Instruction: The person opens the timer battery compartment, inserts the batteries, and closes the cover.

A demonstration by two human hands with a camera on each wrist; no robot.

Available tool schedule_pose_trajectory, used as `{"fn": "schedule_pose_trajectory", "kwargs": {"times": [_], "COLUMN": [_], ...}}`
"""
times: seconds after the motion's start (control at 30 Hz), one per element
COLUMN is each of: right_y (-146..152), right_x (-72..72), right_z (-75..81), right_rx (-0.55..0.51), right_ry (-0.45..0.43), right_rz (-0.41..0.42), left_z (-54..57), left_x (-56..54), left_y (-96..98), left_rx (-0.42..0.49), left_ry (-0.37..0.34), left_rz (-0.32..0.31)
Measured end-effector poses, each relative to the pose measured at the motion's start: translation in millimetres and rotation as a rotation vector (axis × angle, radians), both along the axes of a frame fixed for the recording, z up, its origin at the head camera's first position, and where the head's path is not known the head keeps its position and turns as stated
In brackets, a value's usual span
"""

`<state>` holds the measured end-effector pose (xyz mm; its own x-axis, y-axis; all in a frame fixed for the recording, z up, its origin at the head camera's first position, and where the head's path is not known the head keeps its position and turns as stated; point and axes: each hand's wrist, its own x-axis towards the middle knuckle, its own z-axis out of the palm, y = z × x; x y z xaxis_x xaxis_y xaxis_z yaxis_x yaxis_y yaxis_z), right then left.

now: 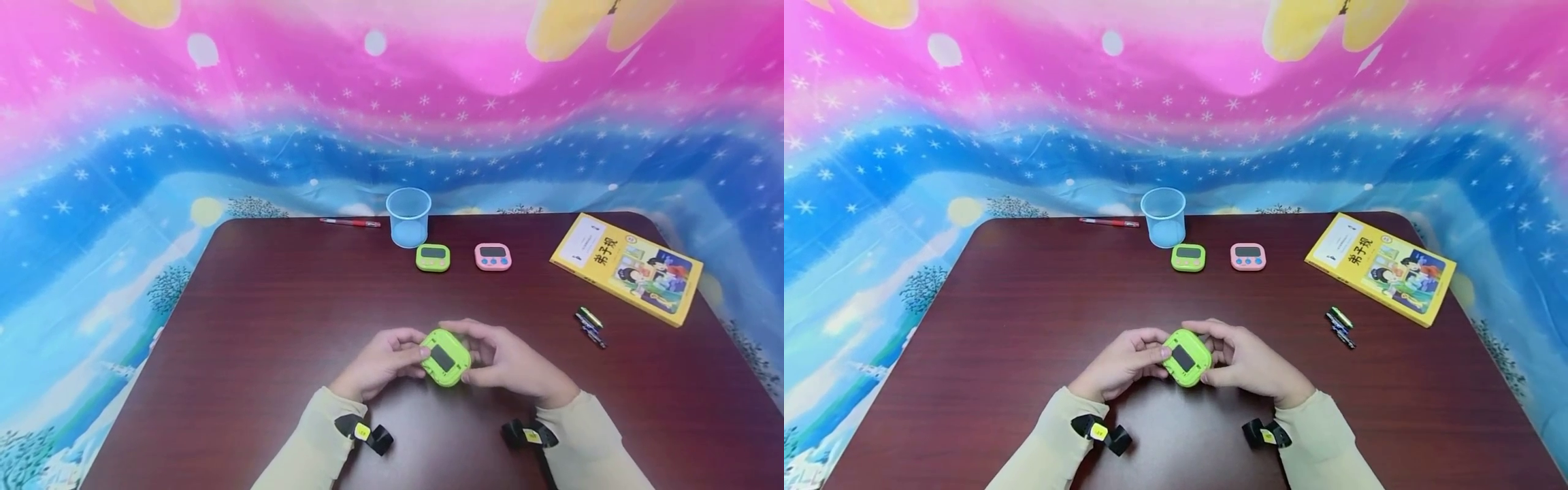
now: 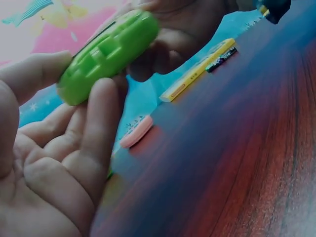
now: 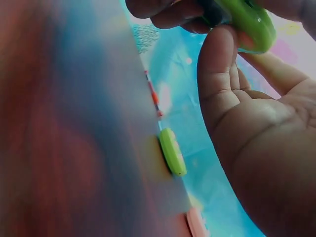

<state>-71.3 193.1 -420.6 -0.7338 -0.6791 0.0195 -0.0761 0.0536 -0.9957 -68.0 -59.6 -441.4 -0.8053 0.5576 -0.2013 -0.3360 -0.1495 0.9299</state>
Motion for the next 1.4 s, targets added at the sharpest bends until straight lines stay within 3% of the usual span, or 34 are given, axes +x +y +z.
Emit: {"fn": "schedule_pose_trajectory", "kwargs": {"times": [0.1,0.23,0.37,0.5,0.73,1.03,1.27,1.4], "right_y": [-7,-20,-31,-38,-43,-42,-44,-44], "right_x": [-4.3,-6.2,-4.8,-4.6,-4.9,-0.2,2.2,3.6], "right_z": [1.3,1.4,-4.1,-13.3,-30.0,-50.2,-52.3,-50.3], "right_rx": [-0.072,-0.122,-0.096,-0.111,-0.161,-0.128,-0.119,-0.046], "right_ry": [-0.023,-0.021,-0.008,0.003,-0.017,-0.053,-0.036,-0.017], "right_rz": [-0.063,-0.21,-0.387,-0.501,-0.571,-0.632,-0.64,-0.605], "left_z": [-1.2,-2.3,-2.4,-3.8,-13.6,-30.1,-33.6,-34.2], "left_x": [-0.8,-1.9,-4.2,-6.9,-10.8,-9.5,-6.2,-4.2], "left_y": [-1.0,-0.2,3.3,6.8,9.0,10.3,12.1,12.7], "left_rx": [0.075,0.148,0.164,0.143,0.062,-0.055,-0.075,-0.103], "left_ry": [-0.012,-0.021,-0.032,-0.044,-0.012,0.053,0.075,0.106], "left_rz": [0.064,0.144,0.218,0.264,0.262,0.232,0.221,0.192]}}
